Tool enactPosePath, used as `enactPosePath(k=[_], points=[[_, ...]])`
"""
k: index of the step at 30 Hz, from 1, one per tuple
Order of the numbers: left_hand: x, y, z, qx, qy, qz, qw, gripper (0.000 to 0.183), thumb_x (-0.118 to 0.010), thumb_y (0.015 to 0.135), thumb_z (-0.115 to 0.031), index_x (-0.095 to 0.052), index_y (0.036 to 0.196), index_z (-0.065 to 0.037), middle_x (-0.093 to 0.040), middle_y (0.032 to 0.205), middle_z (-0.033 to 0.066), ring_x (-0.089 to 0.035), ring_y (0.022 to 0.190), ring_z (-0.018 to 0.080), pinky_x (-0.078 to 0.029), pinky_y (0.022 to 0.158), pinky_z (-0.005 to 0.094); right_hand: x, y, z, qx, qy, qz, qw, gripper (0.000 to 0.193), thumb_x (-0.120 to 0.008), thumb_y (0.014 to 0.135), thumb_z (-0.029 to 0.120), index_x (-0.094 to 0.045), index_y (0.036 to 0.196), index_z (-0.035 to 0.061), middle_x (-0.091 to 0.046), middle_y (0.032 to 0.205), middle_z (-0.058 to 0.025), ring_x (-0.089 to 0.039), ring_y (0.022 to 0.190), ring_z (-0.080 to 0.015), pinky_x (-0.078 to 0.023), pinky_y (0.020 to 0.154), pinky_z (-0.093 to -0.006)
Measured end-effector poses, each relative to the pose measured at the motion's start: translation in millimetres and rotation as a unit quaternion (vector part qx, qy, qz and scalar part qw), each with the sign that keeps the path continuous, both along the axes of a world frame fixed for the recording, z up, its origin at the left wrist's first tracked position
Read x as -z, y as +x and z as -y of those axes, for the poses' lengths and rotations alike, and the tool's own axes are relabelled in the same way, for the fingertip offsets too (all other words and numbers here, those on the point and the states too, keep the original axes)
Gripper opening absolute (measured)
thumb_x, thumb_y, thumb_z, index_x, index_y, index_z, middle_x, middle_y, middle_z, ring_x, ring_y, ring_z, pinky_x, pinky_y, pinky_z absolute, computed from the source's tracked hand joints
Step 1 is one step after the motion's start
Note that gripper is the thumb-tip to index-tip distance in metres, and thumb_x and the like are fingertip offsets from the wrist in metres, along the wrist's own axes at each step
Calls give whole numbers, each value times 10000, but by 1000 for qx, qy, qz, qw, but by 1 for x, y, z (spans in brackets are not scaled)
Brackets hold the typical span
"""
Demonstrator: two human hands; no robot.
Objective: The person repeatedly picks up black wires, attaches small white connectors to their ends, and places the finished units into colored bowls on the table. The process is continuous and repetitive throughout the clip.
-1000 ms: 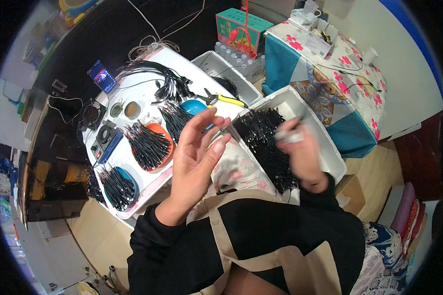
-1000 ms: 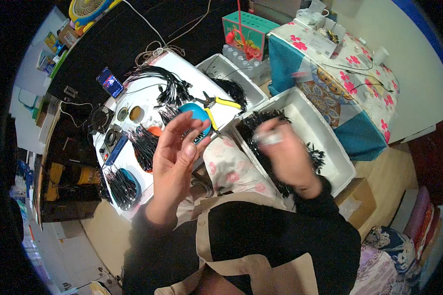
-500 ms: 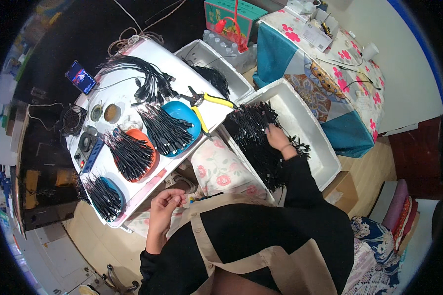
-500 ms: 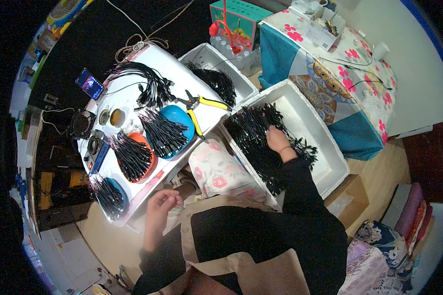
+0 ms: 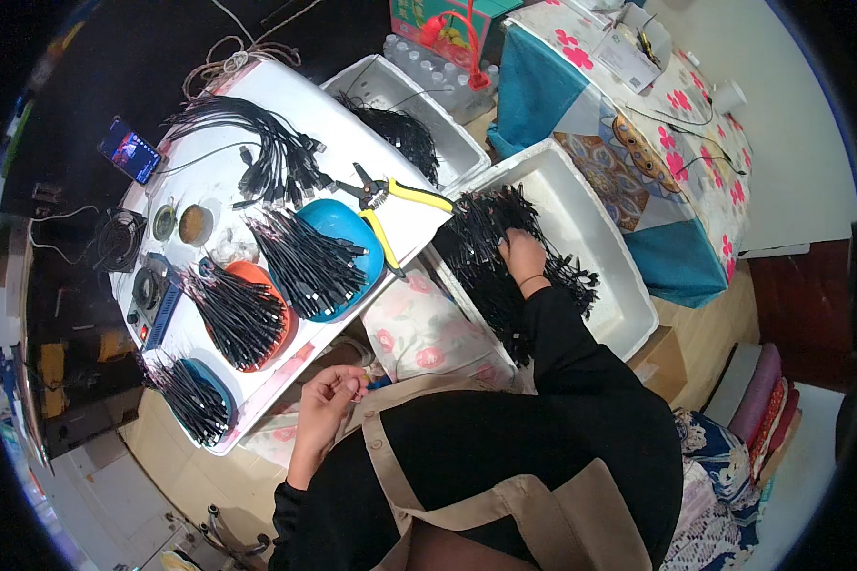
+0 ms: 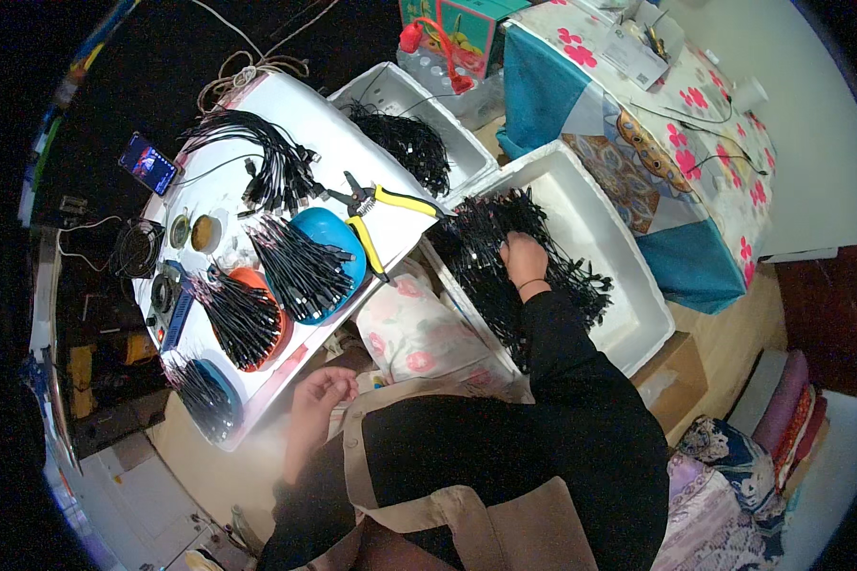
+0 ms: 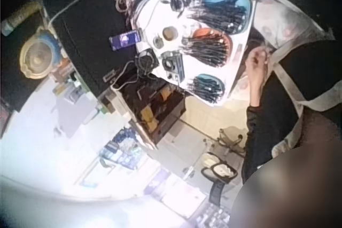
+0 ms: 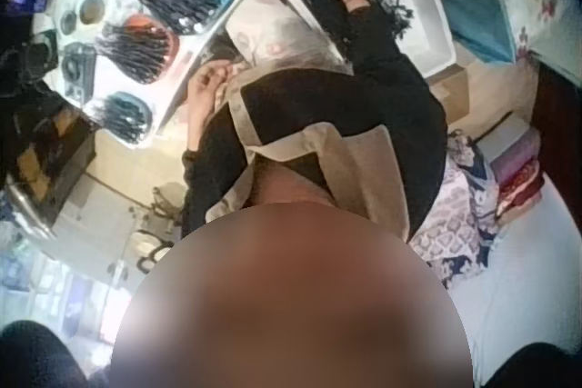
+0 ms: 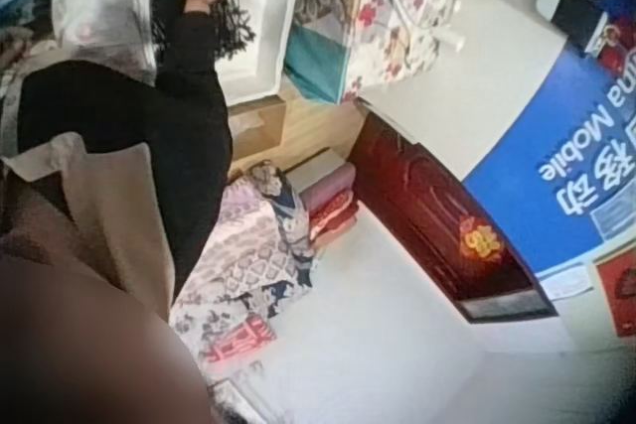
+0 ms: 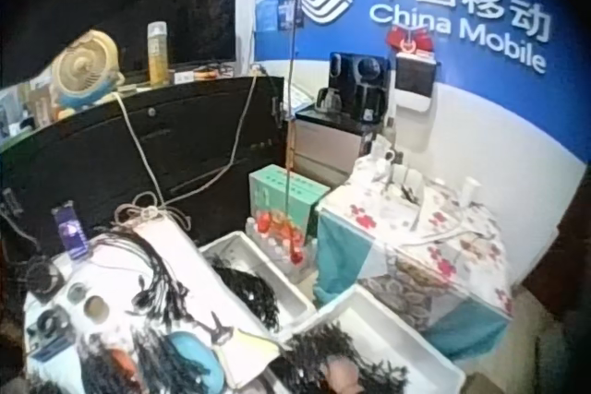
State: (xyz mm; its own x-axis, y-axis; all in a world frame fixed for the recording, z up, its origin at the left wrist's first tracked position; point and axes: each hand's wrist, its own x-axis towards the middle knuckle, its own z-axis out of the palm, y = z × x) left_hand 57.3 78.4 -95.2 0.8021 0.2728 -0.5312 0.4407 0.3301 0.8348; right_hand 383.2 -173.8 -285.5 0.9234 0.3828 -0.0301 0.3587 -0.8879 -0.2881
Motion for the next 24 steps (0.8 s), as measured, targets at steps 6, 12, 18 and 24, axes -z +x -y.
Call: enactPosePath(k=[6,12,18,24], points=[[2,3,-1,-2,-11,-14,1000,169,-576,937,-86,-615,1066,18,-653,925,43,-587,793,88,-459,717,213,-3,56,33,92,83,34,992,232,-551,857,155,-529,1031,3,-632,889,-226,-609,825,-415,-497,708,-496],[0,-1,-3,-22,-30,-31,999,172,-555,939,-56,-608,1089,10,-642,937,48,-582,828,88,-470,748,223,72,111,24,39,-5,-60,997,307,-510,886,117,-518,1149,-42,-627,970,-266,-594,891,-432,-469,768,-535],[-25,-21,-6,-52,-8,-2,999,186,-553,947,-79,-601,1101,12,-632,957,37,-586,867,96,-477,793,229,126,128,1,-34,-169,-188,967,520,-378,1005,391,-450,1257,-59,-495,1211,-268,-491,1079,-427,-447,880,-562],[-60,-71,-35,-151,114,59,980,197,-543,954,-101,-608,1091,24,-626,884,33,-587,746,79,-499,672,231,46,119,37,56,161,-50,984,384,-467,966,281,-544,1202,-11,-596,1005,-180,-568,888,-299,-462,795,-434]])
